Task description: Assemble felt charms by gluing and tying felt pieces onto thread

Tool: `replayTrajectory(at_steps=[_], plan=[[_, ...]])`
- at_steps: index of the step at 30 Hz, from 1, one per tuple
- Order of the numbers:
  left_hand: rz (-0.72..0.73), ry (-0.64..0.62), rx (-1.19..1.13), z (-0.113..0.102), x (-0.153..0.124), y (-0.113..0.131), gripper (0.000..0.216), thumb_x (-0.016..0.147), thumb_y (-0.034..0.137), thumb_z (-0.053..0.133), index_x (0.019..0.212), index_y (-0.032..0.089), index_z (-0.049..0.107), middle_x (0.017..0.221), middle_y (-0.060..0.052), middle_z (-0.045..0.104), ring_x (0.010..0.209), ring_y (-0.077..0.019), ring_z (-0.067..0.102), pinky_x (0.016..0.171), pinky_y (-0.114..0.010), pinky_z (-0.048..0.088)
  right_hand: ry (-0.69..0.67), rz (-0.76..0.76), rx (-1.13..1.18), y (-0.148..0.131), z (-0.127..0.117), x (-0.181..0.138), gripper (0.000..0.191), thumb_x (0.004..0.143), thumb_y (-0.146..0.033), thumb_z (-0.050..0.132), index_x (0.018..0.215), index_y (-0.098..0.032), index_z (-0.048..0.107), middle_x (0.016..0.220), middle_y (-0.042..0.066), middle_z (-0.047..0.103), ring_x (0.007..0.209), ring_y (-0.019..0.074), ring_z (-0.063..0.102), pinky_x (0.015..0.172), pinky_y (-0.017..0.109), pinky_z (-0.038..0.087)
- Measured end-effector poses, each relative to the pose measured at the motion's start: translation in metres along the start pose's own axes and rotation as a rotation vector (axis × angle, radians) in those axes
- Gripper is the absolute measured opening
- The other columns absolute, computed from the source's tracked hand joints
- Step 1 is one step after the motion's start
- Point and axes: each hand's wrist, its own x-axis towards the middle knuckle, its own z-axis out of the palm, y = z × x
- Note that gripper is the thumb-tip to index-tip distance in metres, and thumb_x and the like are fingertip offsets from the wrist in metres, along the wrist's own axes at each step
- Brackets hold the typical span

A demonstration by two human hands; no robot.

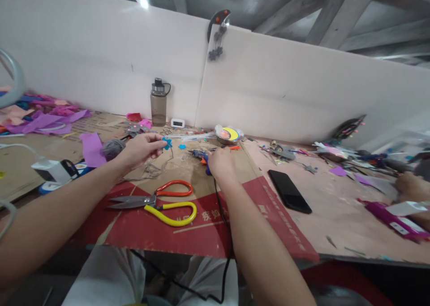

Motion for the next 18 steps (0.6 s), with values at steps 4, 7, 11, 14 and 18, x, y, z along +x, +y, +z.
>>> replayTrajectory(at_steps=[4, 7, 11, 14, 18], plan=[[0.038, -0.022, 0.021, -0.001, 0.0, -0.004, 0.021, 0.072, 0.031, 0.072, 0.073, 0.015, 0.059, 0.051, 0.004, 0.055, 0.043, -0.0053, 0.046, 0.042, -0.017, 0.034, -0.024, -0.195, 0.535, -0.039, 0.005, -0.016, 0.015, 0.082, -0.033, 0.052, 0.088, -0.02, 0.051, 0.095, 0.01, 0.064, 0.091, 0.0201, 0.061, 0.085, 0.036, 0.047], [0.059, -0.039, 0.017, -0.002, 0.002, -0.006, 0.021, 0.071, 0.031, 0.072, 0.076, 0.015, 0.06, 0.052, 0.004, 0.055, 0.043, -0.0054, 0.046, 0.042, -0.017, 0.033, -0.269, -0.167, 0.936, -0.068, 0.018, -0.027, 0.033, 0.077, -0.033, 0.06, 0.102, -0.023, 0.042, 0.106, 0.006, 0.062, 0.095, 0.0158, 0.062, 0.087, 0.033, 0.049], [0.06, 0.014, -0.045, -0.003, 0.002, -0.005, 0.021, 0.069, 0.029, 0.072, 0.074, 0.015, 0.058, 0.05, 0.005, 0.054, 0.04, -0.0049, 0.043, 0.039, -0.017, 0.028, -0.409, -0.06, 0.932, -0.081, 0.025, -0.028, 0.036, 0.076, -0.033, 0.061, 0.104, -0.023, 0.04, 0.079, -0.004, 0.057, 0.061, 0.012, 0.057, 0.064, 0.029, 0.049], [0.051, 0.05, -0.072, -0.002, 0.001, 0.0, 0.022, 0.068, 0.03, 0.073, 0.07, 0.015, 0.055, 0.048, 0.005, 0.052, 0.039, -0.0045, 0.041, 0.038, -0.017, 0.025, -0.214, -0.183, 0.705, -0.082, 0.021, -0.021, 0.018, 0.077, -0.03, 0.06, 0.089, -0.021, 0.052, 0.07, -0.004, 0.053, 0.061, 0.0119, 0.051, 0.06, 0.026, 0.042], [0.013, 0.033, -0.102, -0.002, -0.001, 0.003, 0.025, 0.068, 0.032, 0.074, 0.071, 0.015, 0.055, 0.05, 0.004, 0.053, 0.039, -0.0042, 0.041, 0.038, -0.017, 0.026, 0.004, -0.317, 0.523, -0.084, 0.013, -0.017, 0.01, 0.079, -0.028, 0.06, 0.076, -0.019, 0.063, 0.069, -0.001, 0.054, 0.067, 0.0136, 0.048, 0.065, 0.027, 0.038]])
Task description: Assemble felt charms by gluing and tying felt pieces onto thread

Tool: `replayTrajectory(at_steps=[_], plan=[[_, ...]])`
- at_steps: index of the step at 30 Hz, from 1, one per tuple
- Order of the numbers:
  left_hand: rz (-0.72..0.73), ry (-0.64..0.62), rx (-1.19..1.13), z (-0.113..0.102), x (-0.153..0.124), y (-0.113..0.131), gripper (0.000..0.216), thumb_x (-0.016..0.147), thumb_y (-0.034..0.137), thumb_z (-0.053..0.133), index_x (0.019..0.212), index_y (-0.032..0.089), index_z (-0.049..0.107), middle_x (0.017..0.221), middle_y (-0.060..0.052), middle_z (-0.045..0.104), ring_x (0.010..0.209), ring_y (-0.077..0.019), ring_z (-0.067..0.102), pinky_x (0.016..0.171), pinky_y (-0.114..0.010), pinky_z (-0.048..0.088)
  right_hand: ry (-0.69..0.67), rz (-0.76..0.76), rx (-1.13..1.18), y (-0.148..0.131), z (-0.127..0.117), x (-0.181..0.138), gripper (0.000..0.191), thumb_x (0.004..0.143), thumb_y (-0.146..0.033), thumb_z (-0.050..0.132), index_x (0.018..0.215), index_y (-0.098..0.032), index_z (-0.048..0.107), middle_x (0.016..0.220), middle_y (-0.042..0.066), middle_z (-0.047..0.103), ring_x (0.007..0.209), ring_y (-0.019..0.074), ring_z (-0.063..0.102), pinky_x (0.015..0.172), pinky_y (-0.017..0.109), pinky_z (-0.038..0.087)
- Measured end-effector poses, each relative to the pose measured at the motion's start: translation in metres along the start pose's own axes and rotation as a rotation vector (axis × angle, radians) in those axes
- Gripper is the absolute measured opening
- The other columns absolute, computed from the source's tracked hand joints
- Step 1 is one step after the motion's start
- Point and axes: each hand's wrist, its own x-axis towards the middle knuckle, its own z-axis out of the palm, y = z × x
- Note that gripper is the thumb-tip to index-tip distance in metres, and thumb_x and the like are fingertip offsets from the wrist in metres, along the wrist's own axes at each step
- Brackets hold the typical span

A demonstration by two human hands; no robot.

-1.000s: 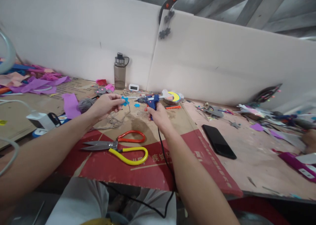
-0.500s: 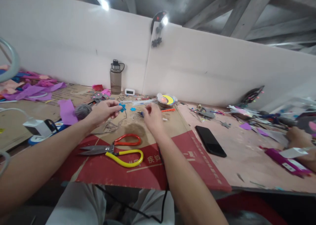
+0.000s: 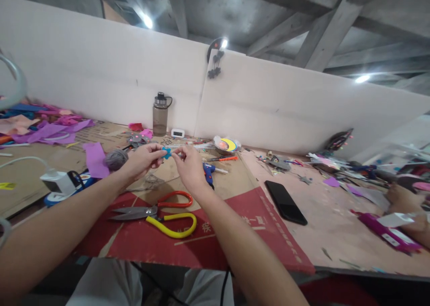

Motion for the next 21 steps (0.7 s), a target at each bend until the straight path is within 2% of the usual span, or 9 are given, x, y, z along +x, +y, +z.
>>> replayTrajectory(at_steps=[3, 7, 14, 21], plan=[[-0.031, -0.059, -0.048, -0.001, 0.0, -0.002, 0.027, 0.068, 0.033, 0.075, 0.079, 0.015, 0.059, 0.053, 0.004, 0.056, 0.042, -0.0049, 0.046, 0.04, -0.016, 0.032, 0.075, -0.016, -0.021, -0.001, -0.003, -0.002, 0.014, 0.08, -0.033, 0.062, 0.079, -0.02, 0.068, 0.071, 0.0, 0.056, 0.068, 0.0146, 0.048, 0.066, 0.027, 0.037], [-0.041, -0.101, -0.029, 0.0, 0.001, -0.008, 0.031, 0.068, 0.035, 0.076, 0.087, 0.013, 0.062, 0.057, 0.003, 0.059, 0.046, -0.0058, 0.05, 0.044, -0.017, 0.038, 0.096, -0.007, 0.021, 0.003, -0.009, -0.005, 0.019, 0.08, -0.037, 0.064, 0.082, -0.02, 0.071, 0.071, 0.001, 0.059, 0.068, 0.0153, 0.049, 0.065, 0.028, 0.037], [-0.006, -0.071, 0.116, 0.008, -0.005, -0.007, 0.026, 0.074, 0.035, 0.072, 0.084, 0.013, 0.063, 0.055, 0.002, 0.059, 0.042, -0.0051, 0.046, 0.042, -0.017, 0.035, 0.042, 0.044, 0.158, 0.007, -0.016, -0.007, 0.018, 0.078, -0.036, 0.066, 0.08, -0.019, 0.071, 0.077, 0.002, 0.066, 0.069, 0.0146, 0.053, 0.066, 0.027, 0.04], [0.003, -0.102, 0.183, 0.012, -0.008, -0.003, 0.028, 0.076, 0.036, 0.071, 0.09, 0.012, 0.066, 0.058, 0.0, 0.062, 0.045, -0.0067, 0.051, 0.045, -0.018, 0.04, 0.022, 0.029, 0.111, 0.011, -0.016, -0.008, 0.017, 0.079, -0.035, 0.065, 0.081, -0.02, 0.071, 0.077, 0.002, 0.068, 0.071, 0.0152, 0.057, 0.068, 0.028, 0.042]])
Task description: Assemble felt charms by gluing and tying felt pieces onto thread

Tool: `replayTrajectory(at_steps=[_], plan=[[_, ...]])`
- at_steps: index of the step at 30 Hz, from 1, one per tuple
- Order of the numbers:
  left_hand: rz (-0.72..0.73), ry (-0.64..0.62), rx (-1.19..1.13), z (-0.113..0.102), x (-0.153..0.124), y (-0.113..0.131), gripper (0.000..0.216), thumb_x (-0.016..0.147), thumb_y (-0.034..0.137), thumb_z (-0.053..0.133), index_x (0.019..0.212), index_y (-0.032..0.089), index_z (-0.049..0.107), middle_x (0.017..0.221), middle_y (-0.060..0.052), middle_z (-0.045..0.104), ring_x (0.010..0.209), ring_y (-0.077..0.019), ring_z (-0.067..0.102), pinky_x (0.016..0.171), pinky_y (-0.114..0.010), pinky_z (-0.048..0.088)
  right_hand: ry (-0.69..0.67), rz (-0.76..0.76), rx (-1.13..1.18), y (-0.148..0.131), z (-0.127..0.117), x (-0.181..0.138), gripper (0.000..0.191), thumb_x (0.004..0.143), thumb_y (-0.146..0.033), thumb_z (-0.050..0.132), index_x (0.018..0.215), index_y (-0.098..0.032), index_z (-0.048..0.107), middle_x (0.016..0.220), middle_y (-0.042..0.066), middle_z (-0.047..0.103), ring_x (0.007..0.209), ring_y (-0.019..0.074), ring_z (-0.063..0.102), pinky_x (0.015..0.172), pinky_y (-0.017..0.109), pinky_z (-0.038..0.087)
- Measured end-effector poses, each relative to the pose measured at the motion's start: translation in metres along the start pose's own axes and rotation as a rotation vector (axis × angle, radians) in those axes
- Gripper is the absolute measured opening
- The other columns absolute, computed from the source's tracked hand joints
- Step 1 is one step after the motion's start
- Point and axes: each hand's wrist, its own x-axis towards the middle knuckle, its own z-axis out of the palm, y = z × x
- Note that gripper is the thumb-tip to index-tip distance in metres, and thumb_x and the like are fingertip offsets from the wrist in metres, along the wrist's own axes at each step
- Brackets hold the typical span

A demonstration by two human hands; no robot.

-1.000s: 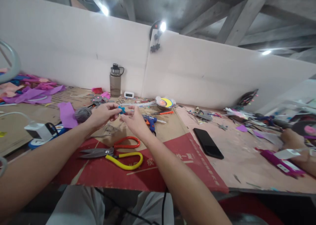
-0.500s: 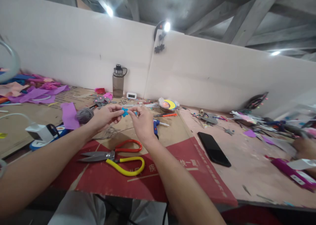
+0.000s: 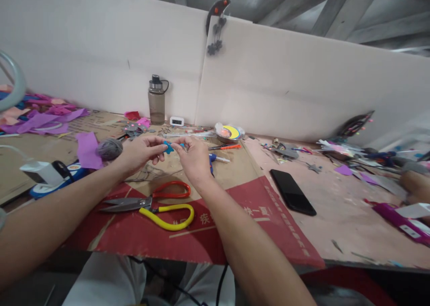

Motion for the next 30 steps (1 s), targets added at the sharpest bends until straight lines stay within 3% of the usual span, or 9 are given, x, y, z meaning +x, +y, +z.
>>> replayTrajectory(at_steps=[26, 30], plan=[[0.066, 0.002, 0.07, 0.0036, -0.0054, 0.004, 0.025, 0.077, 0.038, 0.068, 0.083, 0.014, 0.066, 0.058, 0.0, 0.062, 0.05, -0.0093, 0.057, 0.047, -0.019, 0.046, 0.028, -0.075, -0.138, -0.0013, 0.0013, -0.0048, 0.014, 0.08, -0.034, 0.066, 0.08, -0.02, 0.068, 0.066, -0.001, 0.054, 0.063, 0.0134, 0.046, 0.063, 0.026, 0.036], [0.05, 0.032, 0.08, 0.0047, -0.0069, 0.0086, 0.021, 0.076, 0.034, 0.067, 0.081, 0.013, 0.064, 0.055, 0.001, 0.059, 0.047, -0.0081, 0.054, 0.045, -0.019, 0.043, -0.01, -0.081, -0.115, 0.0009, 0.0013, -0.0044, 0.016, 0.081, -0.033, 0.065, 0.089, -0.021, 0.071, 0.072, 0.0, 0.059, 0.067, 0.0146, 0.051, 0.066, 0.027, 0.039]])
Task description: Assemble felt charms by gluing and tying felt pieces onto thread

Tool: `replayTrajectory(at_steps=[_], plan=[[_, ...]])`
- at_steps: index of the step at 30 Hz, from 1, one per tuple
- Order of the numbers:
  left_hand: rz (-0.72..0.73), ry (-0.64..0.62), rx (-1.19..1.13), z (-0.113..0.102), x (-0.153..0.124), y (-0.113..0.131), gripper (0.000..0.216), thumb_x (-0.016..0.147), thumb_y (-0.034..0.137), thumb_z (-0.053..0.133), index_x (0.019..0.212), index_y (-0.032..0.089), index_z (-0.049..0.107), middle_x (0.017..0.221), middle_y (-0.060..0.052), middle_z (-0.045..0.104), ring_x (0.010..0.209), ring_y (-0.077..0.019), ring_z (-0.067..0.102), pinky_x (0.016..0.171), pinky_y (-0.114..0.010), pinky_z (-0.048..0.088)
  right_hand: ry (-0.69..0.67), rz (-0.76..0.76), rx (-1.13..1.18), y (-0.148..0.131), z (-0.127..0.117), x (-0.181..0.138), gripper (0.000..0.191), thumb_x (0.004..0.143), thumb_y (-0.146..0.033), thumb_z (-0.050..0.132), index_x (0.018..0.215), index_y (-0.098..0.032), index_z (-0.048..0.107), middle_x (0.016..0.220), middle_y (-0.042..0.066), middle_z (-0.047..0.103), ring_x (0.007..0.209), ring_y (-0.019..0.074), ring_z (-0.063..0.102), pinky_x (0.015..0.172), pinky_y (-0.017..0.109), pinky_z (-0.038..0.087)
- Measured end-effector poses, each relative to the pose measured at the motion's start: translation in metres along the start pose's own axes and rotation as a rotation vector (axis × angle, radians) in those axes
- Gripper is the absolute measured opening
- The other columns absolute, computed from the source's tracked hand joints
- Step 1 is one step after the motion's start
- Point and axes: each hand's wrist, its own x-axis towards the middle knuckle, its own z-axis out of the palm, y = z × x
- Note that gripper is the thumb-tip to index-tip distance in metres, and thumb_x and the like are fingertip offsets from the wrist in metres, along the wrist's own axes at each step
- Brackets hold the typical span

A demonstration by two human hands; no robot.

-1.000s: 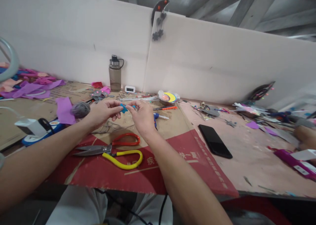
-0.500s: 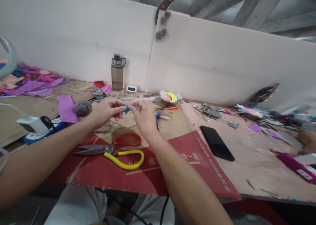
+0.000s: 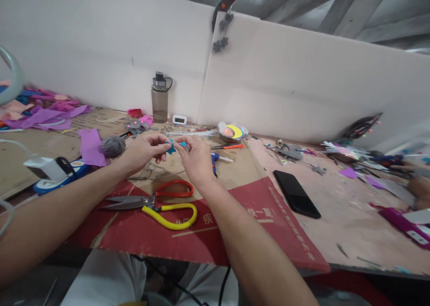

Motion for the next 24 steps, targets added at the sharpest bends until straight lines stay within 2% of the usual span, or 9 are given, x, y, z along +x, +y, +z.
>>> replayTrajectory(at_steps=[5, 10, 19, 24], plan=[[0.035, -0.009, 0.056, -0.0013, 0.0001, -0.0009, 0.017, 0.076, 0.031, 0.066, 0.08, 0.014, 0.063, 0.055, 0.001, 0.058, 0.048, -0.0085, 0.053, 0.045, -0.019, 0.041, -0.037, -0.021, 0.008, 0.0005, 0.0003, 0.0007, 0.015, 0.083, -0.031, 0.062, 0.088, -0.022, 0.073, 0.083, 0.004, 0.068, 0.077, 0.018, 0.058, 0.074, 0.031, 0.043], [0.05, 0.003, 0.102, -0.0021, 0.0009, -0.0038, 0.016, 0.074, 0.03, 0.066, 0.078, 0.015, 0.063, 0.055, 0.001, 0.057, 0.048, -0.0093, 0.053, 0.047, -0.02, 0.042, -0.041, -0.009, -0.029, -0.0012, 0.0028, -0.0012, 0.015, 0.082, -0.03, 0.059, 0.085, -0.02, 0.07, 0.085, 0.004, 0.069, 0.077, 0.0171, 0.06, 0.072, 0.029, 0.043], [0.046, -0.096, 0.081, -0.0044, 0.003, -0.0044, 0.023, 0.079, 0.036, 0.063, 0.078, 0.013, 0.065, 0.055, 0.0, 0.06, 0.049, -0.0091, 0.054, 0.049, -0.02, 0.044, -0.06, 0.042, 0.009, 0.0029, 0.0051, 0.0002, 0.015, 0.082, -0.029, 0.054, 0.078, -0.018, 0.063, 0.076, 0.002, 0.065, 0.071, 0.0142, 0.055, 0.066, 0.025, 0.04], [0.015, -0.102, 0.014, -0.0042, 0.0027, -0.0014, 0.02, 0.079, 0.031, 0.062, 0.086, 0.013, 0.065, 0.056, 0.0, 0.062, 0.049, -0.0092, 0.055, 0.049, -0.02, 0.045, -0.06, 0.04, -0.008, 0.0026, 0.0042, 0.0007, 0.015, 0.081, -0.028, 0.054, 0.076, -0.017, 0.063, 0.072, 0.001, 0.062, 0.068, 0.0135, 0.052, 0.063, 0.025, 0.038]])
